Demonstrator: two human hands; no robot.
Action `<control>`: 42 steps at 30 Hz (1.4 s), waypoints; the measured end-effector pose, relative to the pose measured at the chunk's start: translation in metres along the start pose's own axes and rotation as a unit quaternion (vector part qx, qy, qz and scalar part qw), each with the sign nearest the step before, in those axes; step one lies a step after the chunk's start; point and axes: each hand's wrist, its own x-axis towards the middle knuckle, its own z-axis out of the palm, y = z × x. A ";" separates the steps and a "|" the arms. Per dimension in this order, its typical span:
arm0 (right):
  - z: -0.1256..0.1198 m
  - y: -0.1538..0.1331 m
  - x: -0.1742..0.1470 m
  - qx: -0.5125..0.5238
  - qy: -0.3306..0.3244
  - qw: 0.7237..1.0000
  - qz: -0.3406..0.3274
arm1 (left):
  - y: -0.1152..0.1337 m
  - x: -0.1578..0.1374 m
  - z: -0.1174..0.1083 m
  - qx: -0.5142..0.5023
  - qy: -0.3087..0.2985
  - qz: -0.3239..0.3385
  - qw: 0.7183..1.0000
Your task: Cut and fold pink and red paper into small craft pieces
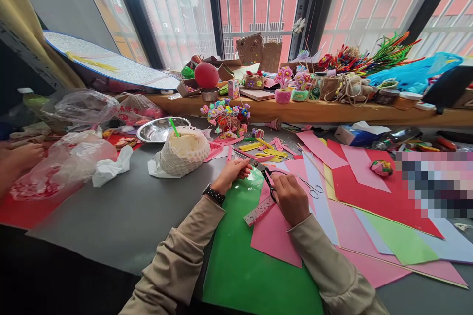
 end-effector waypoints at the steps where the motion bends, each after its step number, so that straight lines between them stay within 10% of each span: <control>1: 0.000 0.000 0.000 0.002 -0.001 1.000 0.002 | 0.000 0.000 0.000 0.000 0.003 0.005 1.000; 19: 0.014 0.034 0.001 0.054 -0.001 0.986 0.156 | -0.001 0.003 -0.014 0.114 0.076 0.139 0.981; 25: 0.017 0.057 0.000 0.044 0.033 0.975 0.216 | -0.002 0.004 -0.018 0.272 0.144 0.203 0.930; 31: 0.018 0.088 0.003 0.049 -0.142 0.927 0.343 | 0.000 0.002 -0.026 0.333 0.195 0.234 0.892; 42: 0.045 0.114 0.002 0.070 -0.233 0.881 0.406 | -0.005 0.008 -0.031 0.286 0.212 0.238 0.904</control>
